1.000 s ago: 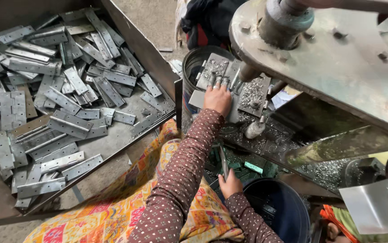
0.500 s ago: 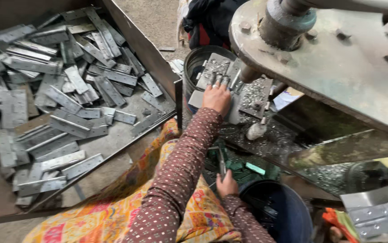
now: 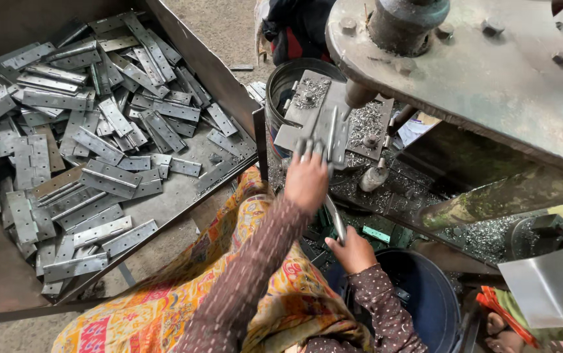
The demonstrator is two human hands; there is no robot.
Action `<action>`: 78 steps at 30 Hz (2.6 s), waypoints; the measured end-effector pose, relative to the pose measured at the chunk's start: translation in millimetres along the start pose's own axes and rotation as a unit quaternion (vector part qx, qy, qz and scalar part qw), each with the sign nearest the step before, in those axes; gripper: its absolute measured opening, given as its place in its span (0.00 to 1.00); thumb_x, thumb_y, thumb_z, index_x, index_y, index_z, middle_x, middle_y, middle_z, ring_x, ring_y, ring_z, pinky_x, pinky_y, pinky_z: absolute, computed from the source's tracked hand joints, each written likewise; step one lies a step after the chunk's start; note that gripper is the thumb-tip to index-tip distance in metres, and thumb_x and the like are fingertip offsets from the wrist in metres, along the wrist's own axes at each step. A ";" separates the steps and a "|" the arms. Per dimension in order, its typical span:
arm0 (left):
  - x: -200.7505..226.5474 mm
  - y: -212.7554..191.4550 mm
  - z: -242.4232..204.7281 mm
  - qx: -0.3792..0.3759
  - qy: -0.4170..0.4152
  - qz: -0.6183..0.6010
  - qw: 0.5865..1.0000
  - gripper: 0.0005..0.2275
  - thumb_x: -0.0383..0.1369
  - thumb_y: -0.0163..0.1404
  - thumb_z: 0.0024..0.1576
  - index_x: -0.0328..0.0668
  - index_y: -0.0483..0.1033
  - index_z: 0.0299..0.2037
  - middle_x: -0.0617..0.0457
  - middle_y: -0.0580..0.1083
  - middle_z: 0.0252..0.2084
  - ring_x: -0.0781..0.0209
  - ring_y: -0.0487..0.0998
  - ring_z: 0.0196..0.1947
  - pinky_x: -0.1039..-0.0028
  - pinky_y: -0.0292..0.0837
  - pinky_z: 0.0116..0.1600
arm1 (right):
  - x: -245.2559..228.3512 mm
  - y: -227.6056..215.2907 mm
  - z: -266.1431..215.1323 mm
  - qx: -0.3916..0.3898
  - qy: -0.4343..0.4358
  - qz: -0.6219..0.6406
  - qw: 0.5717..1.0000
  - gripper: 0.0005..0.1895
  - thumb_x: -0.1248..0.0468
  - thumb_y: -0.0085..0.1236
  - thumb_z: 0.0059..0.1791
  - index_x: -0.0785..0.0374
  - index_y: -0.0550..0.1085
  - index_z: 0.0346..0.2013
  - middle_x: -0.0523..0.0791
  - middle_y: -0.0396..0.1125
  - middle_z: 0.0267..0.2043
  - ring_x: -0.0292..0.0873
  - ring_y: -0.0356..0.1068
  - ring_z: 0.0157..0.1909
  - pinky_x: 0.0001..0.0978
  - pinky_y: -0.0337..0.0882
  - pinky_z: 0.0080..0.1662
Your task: The person sits on the floor and repeatedly picks up metal hinge pieces from a large bin. They place each piece into a manual punching machine, operate the lever to punch holes, and then return the processed piece to the bin.
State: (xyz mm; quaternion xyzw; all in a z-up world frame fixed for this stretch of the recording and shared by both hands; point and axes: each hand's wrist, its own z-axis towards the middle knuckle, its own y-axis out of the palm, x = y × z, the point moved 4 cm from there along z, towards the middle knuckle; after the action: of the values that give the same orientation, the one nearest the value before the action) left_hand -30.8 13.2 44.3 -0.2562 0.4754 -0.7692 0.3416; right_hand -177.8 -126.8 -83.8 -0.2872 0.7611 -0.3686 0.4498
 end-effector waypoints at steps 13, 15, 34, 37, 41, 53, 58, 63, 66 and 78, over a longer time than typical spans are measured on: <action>-7.4 -50.1 -15.3 0.214 0.033 -0.079 0.973 0.02 0.28 0.52 0.59 0.43 0.72 0.36 0.46 0.75 0.45 0.49 0.77 0.36 0.58 0.71 0.41 | -10.2 3.2 -8.7 0.032 -0.018 0.103 0.994 0.27 0.46 0.63 0.44 0.67 0.69 0.42 0.58 0.73 0.35 0.64 0.73 0.41 0.55 0.72 0.43; -2.5 -47.1 -1.3 0.282 0.061 0.055 0.956 0.07 0.32 0.53 0.61 0.40 0.70 0.32 0.48 0.75 0.42 0.59 0.72 0.28 0.47 0.80 0.55 | -11.7 3.9 -12.6 0.017 -0.005 0.094 0.995 0.26 0.47 0.62 0.46 0.68 0.69 0.42 0.58 0.72 0.33 0.64 0.73 0.39 0.54 0.72 0.42; -6.1 6.9 1.6 0.039 -0.052 -0.058 0.996 0.14 0.38 0.56 0.50 0.43 0.79 0.44 0.48 0.74 0.52 0.49 0.73 0.58 0.52 0.67 0.54 | -34.2 -32.6 -7.0 0.010 0.009 0.004 1.000 0.31 0.43 0.66 0.43 0.67 0.71 0.42 0.58 0.73 0.36 0.63 0.74 0.41 0.52 0.74 0.43; -12.9 12.5 18.7 0.028 -0.075 -0.068 0.994 0.14 0.38 0.55 0.51 0.40 0.79 0.44 0.47 0.74 0.54 0.49 0.73 0.56 0.52 0.66 0.51 | -18.1 -22.0 -1.5 -0.017 0.027 -0.021 0.999 0.30 0.42 0.64 0.44 0.67 0.70 0.41 0.58 0.73 0.34 0.63 0.75 0.40 0.52 0.73 0.43; -15.1 11.4 24.9 0.016 -0.074 -0.035 0.997 0.12 0.37 0.53 0.52 0.40 0.79 0.42 0.48 0.74 0.53 0.50 0.73 0.60 0.53 0.67 0.54 | 5.3 10.7 5.6 0.022 -0.018 -0.021 0.999 0.30 0.44 0.64 0.45 0.68 0.69 0.40 0.59 0.72 0.32 0.64 0.74 0.39 0.53 0.73 0.41; -13.4 12.5 24.3 0.023 -0.070 -0.041 0.996 0.10 0.32 0.50 0.55 0.37 0.78 0.42 0.46 0.75 0.51 0.48 0.74 0.60 0.55 0.68 0.56 | 45.2 92.4 18.2 0.044 0.042 -0.006 0.998 0.23 0.48 0.56 0.50 0.65 0.68 0.46 0.56 0.72 0.28 0.62 0.74 0.31 0.54 0.73 0.35; -12.9 16.4 21.6 0.053 -0.078 0.003 0.996 0.09 0.28 0.47 0.57 0.37 0.78 0.42 0.46 0.76 0.49 0.49 0.76 0.59 0.58 0.69 0.57 | 41.1 58.6 11.7 0.049 -0.002 -0.004 0.999 0.24 0.48 0.60 0.47 0.67 0.69 0.41 0.57 0.73 0.30 0.62 0.75 0.36 0.54 0.73 0.38; -12.3 20.2 23.0 0.031 -0.082 -0.001 0.996 0.09 0.28 0.46 0.58 0.36 0.78 0.44 0.45 0.75 0.49 0.48 0.75 0.60 0.59 0.69 0.55 | 56.0 85.0 20.8 0.060 0.011 0.011 0.998 0.24 0.47 0.59 0.47 0.65 0.69 0.44 0.58 0.73 0.31 0.64 0.74 0.36 0.56 0.72 0.39; -12.5 22.8 26.9 0.007 -0.082 -0.012 0.997 0.11 0.28 0.46 0.57 0.34 0.78 0.46 0.44 0.75 0.50 0.48 0.75 0.59 0.58 0.68 0.55 | 68.3 124.7 33.7 0.115 0.020 0.008 0.993 0.27 0.47 0.57 0.49 0.65 0.68 0.52 0.60 0.73 0.31 0.66 0.73 0.36 0.58 0.72 0.39; -19.8 19.7 20.1 0.019 -0.059 -0.021 0.998 0.10 0.30 0.47 0.57 0.37 0.79 0.42 0.45 0.75 0.52 0.49 0.74 0.59 0.56 0.68 0.58 | 60.2 77.0 22.0 0.041 -0.014 0.038 0.998 0.26 0.44 0.60 0.46 0.64 0.70 0.41 0.57 0.74 0.32 0.64 0.74 0.38 0.56 0.73 0.39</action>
State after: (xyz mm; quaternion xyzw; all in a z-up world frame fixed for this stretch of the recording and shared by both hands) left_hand 1.8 11.0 33.5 -0.3042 0.4348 -0.7685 0.3574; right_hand -192.1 -136.4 -182.5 -0.2449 0.7494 -0.3779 0.4854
